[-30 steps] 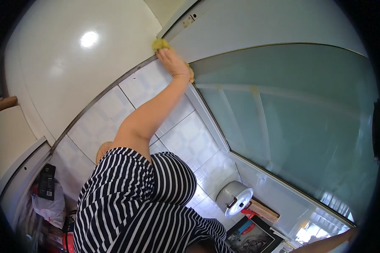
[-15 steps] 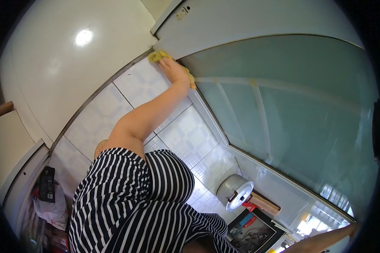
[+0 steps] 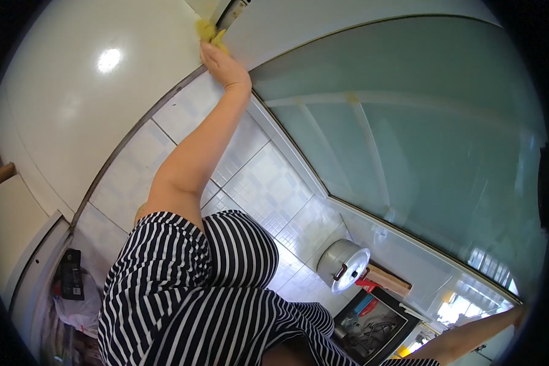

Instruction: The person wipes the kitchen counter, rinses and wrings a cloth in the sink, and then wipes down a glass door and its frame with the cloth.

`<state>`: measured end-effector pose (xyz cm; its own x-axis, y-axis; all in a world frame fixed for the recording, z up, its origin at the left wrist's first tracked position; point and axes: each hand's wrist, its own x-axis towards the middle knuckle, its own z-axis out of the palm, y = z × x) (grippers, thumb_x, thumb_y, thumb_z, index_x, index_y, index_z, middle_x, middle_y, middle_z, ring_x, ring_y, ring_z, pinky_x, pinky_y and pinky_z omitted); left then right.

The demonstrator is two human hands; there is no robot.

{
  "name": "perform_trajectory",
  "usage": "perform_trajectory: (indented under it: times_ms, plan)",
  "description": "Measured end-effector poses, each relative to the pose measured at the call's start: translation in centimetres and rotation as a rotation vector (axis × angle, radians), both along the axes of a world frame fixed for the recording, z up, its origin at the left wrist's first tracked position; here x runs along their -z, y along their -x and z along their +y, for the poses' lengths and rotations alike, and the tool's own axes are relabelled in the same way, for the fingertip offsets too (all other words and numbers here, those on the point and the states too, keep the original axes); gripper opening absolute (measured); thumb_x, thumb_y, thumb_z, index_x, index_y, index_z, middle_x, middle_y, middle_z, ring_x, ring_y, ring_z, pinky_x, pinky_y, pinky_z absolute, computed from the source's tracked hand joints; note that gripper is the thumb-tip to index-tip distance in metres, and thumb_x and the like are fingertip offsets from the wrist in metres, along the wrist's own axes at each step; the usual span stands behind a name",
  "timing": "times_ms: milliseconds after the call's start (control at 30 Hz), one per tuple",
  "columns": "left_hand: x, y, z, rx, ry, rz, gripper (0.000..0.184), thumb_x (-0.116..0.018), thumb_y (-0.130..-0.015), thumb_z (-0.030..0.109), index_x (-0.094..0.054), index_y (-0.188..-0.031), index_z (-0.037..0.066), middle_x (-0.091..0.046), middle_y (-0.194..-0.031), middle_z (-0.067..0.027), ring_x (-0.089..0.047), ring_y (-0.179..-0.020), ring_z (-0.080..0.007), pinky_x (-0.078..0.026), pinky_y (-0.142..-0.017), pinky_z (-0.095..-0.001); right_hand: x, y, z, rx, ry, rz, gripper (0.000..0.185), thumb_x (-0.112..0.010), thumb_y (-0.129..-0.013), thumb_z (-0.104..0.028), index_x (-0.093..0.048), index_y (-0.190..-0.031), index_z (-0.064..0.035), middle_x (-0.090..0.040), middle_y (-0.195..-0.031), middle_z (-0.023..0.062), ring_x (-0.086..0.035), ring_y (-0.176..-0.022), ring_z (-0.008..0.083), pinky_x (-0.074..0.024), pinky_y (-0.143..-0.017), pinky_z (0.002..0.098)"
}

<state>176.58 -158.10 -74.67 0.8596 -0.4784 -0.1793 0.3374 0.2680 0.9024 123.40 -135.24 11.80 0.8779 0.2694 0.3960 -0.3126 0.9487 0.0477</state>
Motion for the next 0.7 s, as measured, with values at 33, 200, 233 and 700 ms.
perform_trajectory:
  times_ms: [33, 200, 233, 700]
  plan:
    - [0.9, 0.8, 0.3, -0.025, -0.024, 0.283, 0.048, -0.032, -0.108, 0.03, -0.041, -0.144, -0.001, -0.043, -0.146, -0.0197, -0.045, -0.132, -0.0327, -0.035, -0.111, -0.0348, -0.4, 0.3, 0.0, 0.205, 0.184, 0.01, 0.015, -0.066, -0.085, -0.023, -0.064, -0.086, -0.0077, -0.064, -0.083, 0.0148, -0.062, -0.077, 0.0342, -0.0503, -0.069, 0.0467]
    - [8.9, 7.1, 2.8, 0.118, -0.358, 0.437, 0.043, -0.033, -0.105, 0.033, -0.048, -0.132, 0.002, -0.048, -0.137, -0.0132, -0.049, -0.122, -0.0264, -0.038, -0.105, -0.0346, 3.6, -3.5, -1.4, 0.614, 0.685, 0.147, 0.013, -0.065, -0.086, -0.021, -0.063, -0.086, -0.0086, -0.064, -0.084, 0.0143, -0.062, -0.079, 0.0336, -0.0506, -0.07, 0.0463]
    - [10.5, 7.7, 2.6, 0.153, -0.392, 0.543, 0.042, -0.034, -0.104, 0.037, -0.053, -0.124, 0.005, -0.053, -0.127, -0.0103, -0.052, -0.115, -0.0242, -0.042, -0.099, -0.0355, 6.3, -6.7, -1.5, 0.117, 0.146, 0.018, 0.012, -0.065, -0.086, -0.021, -0.063, -0.086, -0.0088, -0.064, -0.085, 0.0141, -0.062, -0.079, 0.0334, -0.0506, -0.07, 0.0462]
    - [3.3, 5.8, 5.8, 0.369, -0.306, 0.603, 0.045, -0.038, -0.1, 0.028, -0.048, -0.138, 0.006, -0.053, -0.138, -0.0093, -0.049, -0.124, -0.0232, -0.039, -0.103, -0.0375, 11.7, -11.6, 0.3, -0.245, -0.649, -0.279, 0.023, -0.064, -0.09, -0.023, -0.061, -0.103, -0.0034, -0.063, -0.097, 0.0173, -0.062, -0.09, 0.0354, -0.0503, -0.078, 0.046]
